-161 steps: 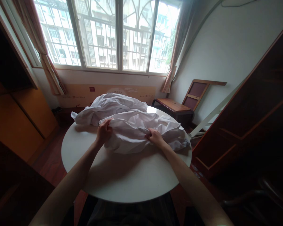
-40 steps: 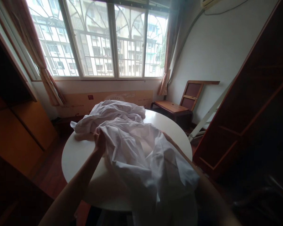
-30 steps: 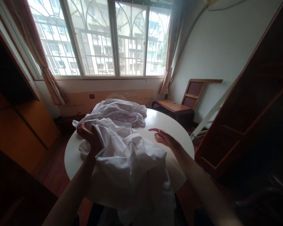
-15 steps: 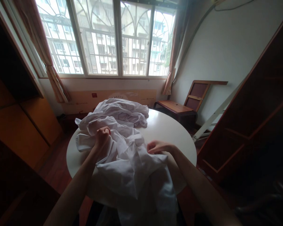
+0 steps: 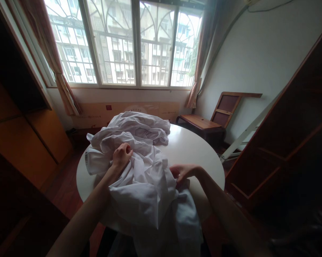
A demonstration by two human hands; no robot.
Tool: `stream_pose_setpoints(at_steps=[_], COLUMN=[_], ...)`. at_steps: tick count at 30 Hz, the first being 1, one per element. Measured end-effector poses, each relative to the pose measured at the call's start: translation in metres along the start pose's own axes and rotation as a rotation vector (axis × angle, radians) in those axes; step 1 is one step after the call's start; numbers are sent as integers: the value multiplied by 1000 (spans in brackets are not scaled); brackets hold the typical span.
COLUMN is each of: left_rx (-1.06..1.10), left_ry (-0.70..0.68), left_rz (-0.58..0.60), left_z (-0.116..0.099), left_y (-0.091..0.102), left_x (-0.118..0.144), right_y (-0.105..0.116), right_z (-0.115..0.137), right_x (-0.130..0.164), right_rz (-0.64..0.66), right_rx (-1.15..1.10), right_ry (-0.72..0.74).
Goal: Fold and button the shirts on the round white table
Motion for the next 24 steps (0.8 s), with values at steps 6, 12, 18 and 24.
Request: stream_pose_setpoints(at_steps=[6,12,18,24], left_rx=[47,108,205,424], left_ry=[46,151,284,231], left_rz=[-315,24,-262,-819], left_z=[22,41,36,46], left_y=[21,3,28,61], left_x=[-8,-16,-7,12], right_y=[12,50,78,74], right_z=[-4,-6,7,16], right_x=[6,23,54,92], right_rz=[-133,-643,-1313,-1797], right_rx=[-24,198,651,569], right_ry=[-40,-36,-126,-7])
Point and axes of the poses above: each hand's wrist, its own x-axis away from the middle knuckle, its own y-axis out of the back of the hand, z = x × y, the point moved 6 cm from there along -x, towards the middle knuckle, and after that the axes turned 2 degrees about y, right-handed, at the moved point
